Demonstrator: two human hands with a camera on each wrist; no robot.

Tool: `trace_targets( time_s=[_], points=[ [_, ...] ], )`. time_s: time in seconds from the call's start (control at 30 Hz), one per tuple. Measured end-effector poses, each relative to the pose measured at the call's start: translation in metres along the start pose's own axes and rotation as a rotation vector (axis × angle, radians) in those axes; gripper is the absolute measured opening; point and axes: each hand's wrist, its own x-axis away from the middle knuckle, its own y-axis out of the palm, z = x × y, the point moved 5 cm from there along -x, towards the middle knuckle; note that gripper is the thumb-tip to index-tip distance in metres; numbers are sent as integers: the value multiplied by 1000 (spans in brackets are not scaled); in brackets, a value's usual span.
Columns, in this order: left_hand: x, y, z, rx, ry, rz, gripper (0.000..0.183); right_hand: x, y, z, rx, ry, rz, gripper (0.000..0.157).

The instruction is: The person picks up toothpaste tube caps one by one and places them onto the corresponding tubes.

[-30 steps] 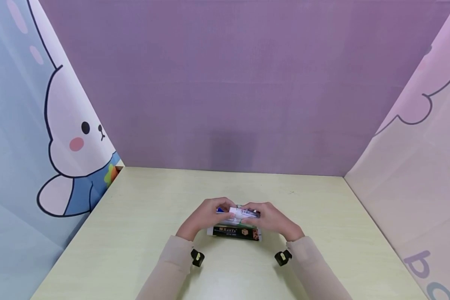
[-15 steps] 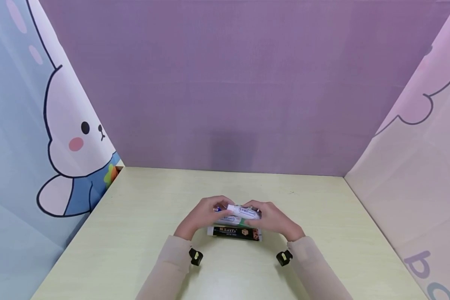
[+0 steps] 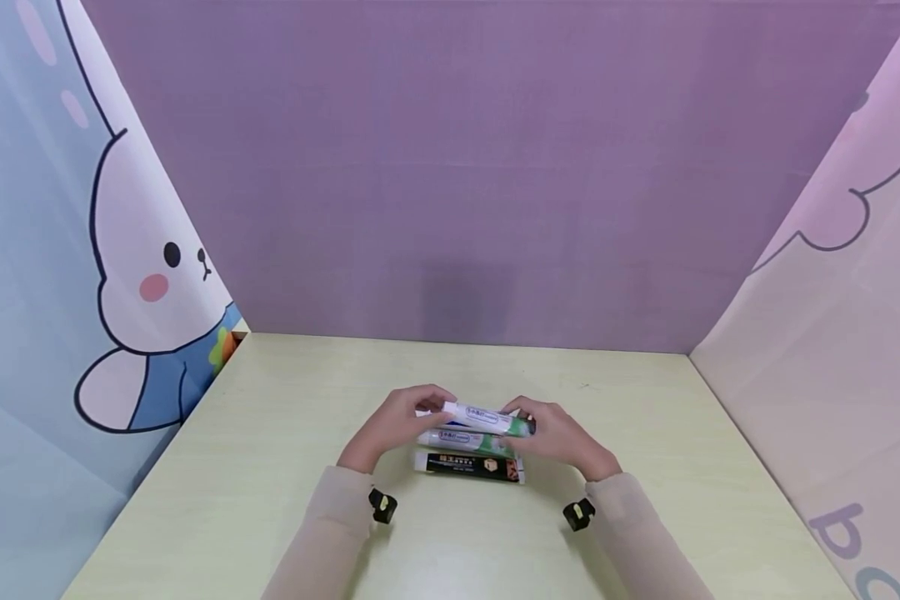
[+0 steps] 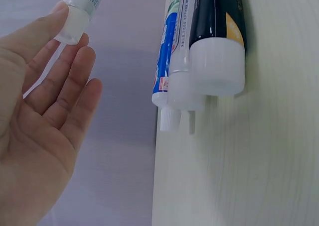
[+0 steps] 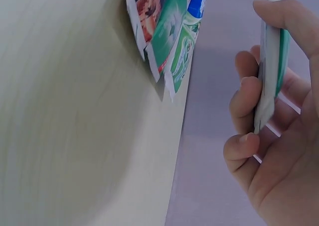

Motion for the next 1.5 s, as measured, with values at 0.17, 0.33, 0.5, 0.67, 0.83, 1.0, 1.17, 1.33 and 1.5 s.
trace_targets(
  time_s=[0.17,0.33,0.5,0.67,0.83,1.0,1.17,1.33,1.5],
  points=[
    [1,-5,-5,-3,-32,16,26,0,-4,3,27,-11,33,30],
    [1,-9,-10,-8,-54,37,24,-3,-6,7,19,-15,46,30],
    [-3,-13,-15,-26,-58,56,25,-8,-7,13,12,12,50,34],
    [-6,-17,-18,-25,-57,84,25,-14,-8,18,11,15,62,34],
    [-8,-18,-23,-7,-84,96,26,-19,-7,19,13,18,62,34],
    [-11,-16,-29,-3,-101,128,26,-24,-8,18,11,33,69,36],
    [-13,-13,-37,-15,-129,149,28,-31,-6,22,28,76,77,40],
    [-16,-13,-39,-8,-121,187,30,-40,-4,29,38,100,107,44],
    [-19,-13,-43,10,-123,230,32,-47,-2,33,40,104,140,48]
  ],
)
